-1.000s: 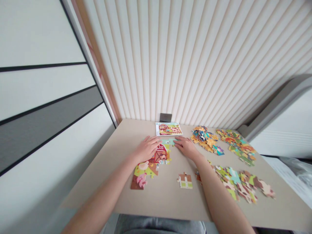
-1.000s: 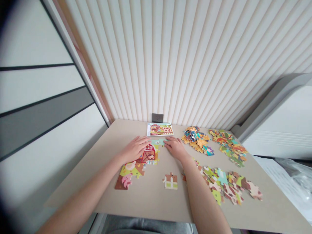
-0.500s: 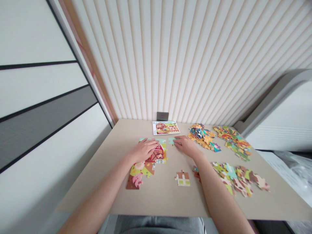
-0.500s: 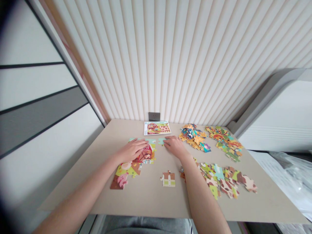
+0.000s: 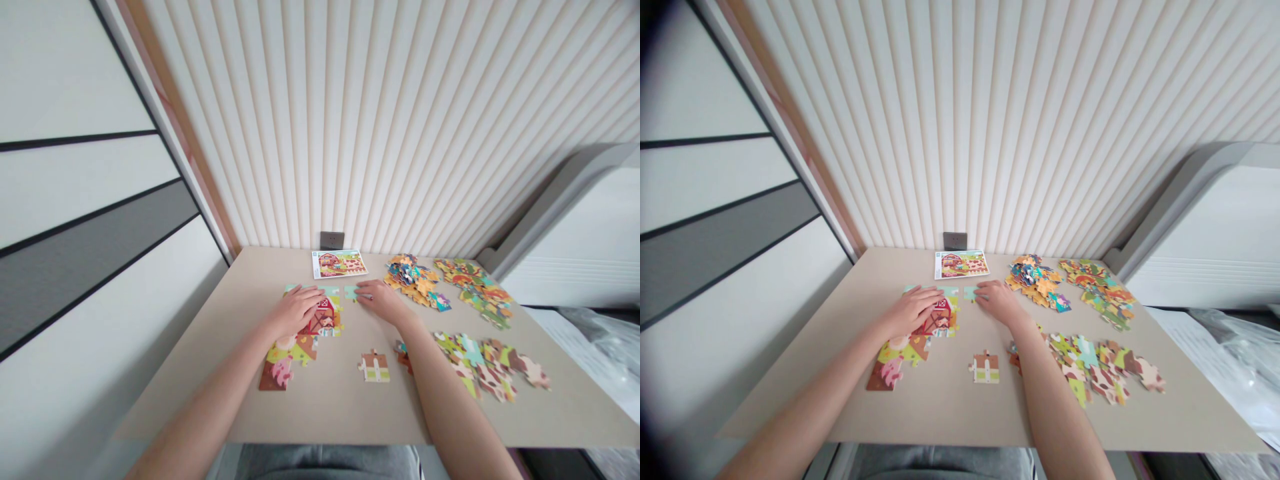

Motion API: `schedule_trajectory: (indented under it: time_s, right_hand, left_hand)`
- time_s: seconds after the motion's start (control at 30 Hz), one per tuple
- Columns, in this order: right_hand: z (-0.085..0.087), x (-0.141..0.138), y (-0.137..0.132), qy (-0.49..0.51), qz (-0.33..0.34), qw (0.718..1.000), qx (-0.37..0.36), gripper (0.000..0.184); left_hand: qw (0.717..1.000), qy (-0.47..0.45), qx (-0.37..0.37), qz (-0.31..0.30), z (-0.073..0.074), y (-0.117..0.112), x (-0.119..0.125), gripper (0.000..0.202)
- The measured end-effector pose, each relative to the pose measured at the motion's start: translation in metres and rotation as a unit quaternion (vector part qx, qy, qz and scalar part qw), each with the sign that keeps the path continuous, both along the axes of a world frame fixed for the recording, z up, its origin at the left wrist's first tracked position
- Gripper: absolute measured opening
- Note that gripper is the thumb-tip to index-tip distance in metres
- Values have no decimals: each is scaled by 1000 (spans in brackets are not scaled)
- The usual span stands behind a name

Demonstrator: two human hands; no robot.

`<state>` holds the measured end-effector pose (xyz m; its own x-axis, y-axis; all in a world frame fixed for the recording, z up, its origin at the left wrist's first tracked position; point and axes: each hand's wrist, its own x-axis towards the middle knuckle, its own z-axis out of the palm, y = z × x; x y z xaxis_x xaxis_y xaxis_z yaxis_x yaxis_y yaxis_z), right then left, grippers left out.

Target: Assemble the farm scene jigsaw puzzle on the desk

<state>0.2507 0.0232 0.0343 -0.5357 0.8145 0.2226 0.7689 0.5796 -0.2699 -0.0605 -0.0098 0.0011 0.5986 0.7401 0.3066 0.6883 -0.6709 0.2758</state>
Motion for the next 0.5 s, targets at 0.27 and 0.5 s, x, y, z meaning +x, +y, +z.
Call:
schedule_trajectory:
  time_s: [0.27,0.5]
  right_hand:
    - [1,1,-2,20,-15,1000,2,25]
    - [22,-13,-20,65,-16,997,25,29]
  left_hand:
    - [998,-36,24,38,12,7,-36,41]
    - [995,-48,20,85,3,6,-79,43]
